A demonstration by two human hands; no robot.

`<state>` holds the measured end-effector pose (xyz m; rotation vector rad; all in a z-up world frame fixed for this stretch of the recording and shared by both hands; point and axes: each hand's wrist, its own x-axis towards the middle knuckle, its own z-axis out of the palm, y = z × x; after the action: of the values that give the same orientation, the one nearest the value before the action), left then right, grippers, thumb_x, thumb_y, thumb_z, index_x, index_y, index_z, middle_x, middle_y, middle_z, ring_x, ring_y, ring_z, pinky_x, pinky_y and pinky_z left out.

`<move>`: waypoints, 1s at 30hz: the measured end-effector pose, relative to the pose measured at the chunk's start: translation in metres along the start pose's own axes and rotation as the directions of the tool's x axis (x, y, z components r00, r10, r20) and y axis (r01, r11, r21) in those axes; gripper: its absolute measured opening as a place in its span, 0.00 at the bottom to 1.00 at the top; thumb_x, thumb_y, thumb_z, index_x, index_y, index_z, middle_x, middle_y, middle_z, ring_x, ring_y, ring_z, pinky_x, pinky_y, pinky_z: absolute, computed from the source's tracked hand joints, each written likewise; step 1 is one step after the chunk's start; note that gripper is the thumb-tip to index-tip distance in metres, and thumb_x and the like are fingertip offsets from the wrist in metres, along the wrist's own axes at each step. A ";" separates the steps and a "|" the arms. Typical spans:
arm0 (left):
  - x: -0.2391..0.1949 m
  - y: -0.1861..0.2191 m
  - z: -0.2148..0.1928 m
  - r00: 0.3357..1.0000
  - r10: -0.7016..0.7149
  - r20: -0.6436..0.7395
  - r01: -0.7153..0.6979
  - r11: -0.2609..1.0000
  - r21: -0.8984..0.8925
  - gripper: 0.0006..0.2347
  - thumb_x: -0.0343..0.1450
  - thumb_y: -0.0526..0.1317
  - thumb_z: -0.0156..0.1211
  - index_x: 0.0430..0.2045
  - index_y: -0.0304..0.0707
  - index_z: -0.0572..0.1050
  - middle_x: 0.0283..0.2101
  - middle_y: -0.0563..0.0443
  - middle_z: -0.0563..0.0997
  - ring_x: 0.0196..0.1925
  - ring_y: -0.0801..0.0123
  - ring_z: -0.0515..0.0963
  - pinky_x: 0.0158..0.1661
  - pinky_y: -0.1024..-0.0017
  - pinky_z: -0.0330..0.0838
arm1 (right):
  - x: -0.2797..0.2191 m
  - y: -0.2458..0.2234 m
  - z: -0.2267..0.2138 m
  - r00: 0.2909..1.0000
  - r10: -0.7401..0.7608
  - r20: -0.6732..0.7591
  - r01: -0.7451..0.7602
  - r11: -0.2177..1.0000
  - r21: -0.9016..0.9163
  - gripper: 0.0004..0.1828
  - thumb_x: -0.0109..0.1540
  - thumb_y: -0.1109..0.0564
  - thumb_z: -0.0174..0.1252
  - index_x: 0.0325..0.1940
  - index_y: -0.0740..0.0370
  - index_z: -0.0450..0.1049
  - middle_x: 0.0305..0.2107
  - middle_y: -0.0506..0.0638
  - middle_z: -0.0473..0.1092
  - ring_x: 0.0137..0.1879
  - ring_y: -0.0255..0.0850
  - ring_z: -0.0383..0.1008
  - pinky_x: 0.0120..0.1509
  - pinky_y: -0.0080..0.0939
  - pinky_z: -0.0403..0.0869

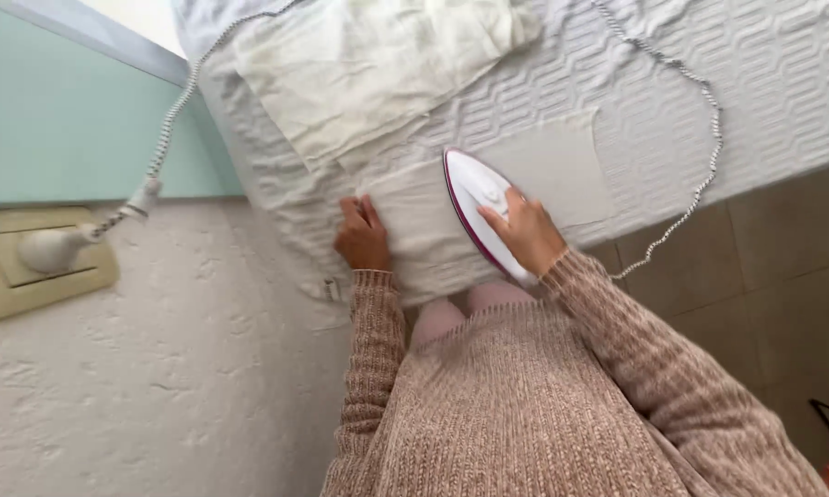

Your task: The person irons several white fabric pieces on an ironing board. They smooth the fabric with their hands, use a white and pink iron to press the material, and repeatedly flip the pieces to iron both sides.

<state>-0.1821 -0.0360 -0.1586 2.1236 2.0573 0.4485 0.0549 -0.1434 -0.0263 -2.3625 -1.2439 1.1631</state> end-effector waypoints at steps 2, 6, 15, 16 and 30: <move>0.010 0.002 -0.005 1.000 0.009 0.011 -0.009 0.999 -0.033 0.11 0.77 0.53 0.50 0.36 0.49 0.69 0.15 0.45 0.75 0.21 0.45 0.82 0.27 0.52 0.76 | 0.020 -0.019 0.000 1.000 0.002 -0.013 -0.002 1.000 -0.028 0.33 0.68 0.30 0.47 0.47 0.66 0.68 0.34 0.76 0.74 0.46 0.71 0.77 0.47 0.67 0.76; 0.011 0.001 -0.019 0.999 0.024 0.035 -0.020 0.994 -0.111 0.11 0.77 0.54 0.50 0.34 0.50 0.68 0.15 0.46 0.75 0.21 0.47 0.83 0.27 0.55 0.77 | -0.017 -0.038 0.012 1.000 0.010 0.025 -0.009 0.999 -0.041 0.33 0.69 0.32 0.45 0.48 0.69 0.68 0.35 0.80 0.73 0.47 0.73 0.77 0.50 0.70 0.75; 0.018 0.001 -0.047 0.990 0.044 0.130 0.013 0.914 -0.405 0.09 0.78 0.44 0.47 0.51 0.46 0.67 0.34 0.39 0.82 0.36 0.42 0.84 0.37 0.51 0.76 | -0.010 -0.060 0.053 0.998 -0.024 0.060 0.028 0.997 -0.075 0.36 0.68 0.29 0.42 0.51 0.67 0.66 0.33 0.78 0.74 0.45 0.71 0.78 0.48 0.66 0.77; 0.023 -0.001 -0.050 0.989 0.040 0.142 0.021 0.916 -0.400 0.09 0.78 0.44 0.47 0.51 0.46 0.67 0.34 0.39 0.82 0.36 0.42 0.84 0.37 0.51 0.76 | 0.003 -0.070 0.053 0.997 -0.015 0.070 0.021 0.997 -0.075 0.36 0.68 0.29 0.42 0.51 0.67 0.66 0.33 0.78 0.74 0.45 0.71 0.78 0.48 0.66 0.77; -0.016 -0.053 -0.059 0.897 0.069 0.437 0.216 0.794 -0.568 0.14 0.76 0.43 0.56 0.50 0.36 0.64 0.41 0.32 0.81 0.41 0.34 0.81 0.42 0.44 0.73 | 0.040 -0.067 0.069 0.964 -0.250 0.087 0.262 0.947 -0.184 0.31 0.67 0.36 0.53 0.53 0.69 0.70 0.30 0.78 0.74 0.41 0.71 0.79 0.43 0.66 0.78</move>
<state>-0.2509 -0.0552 -0.1208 1.5637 1.4686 0.4806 -0.0228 -0.0823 -0.0589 -2.2185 -1.6988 1.0825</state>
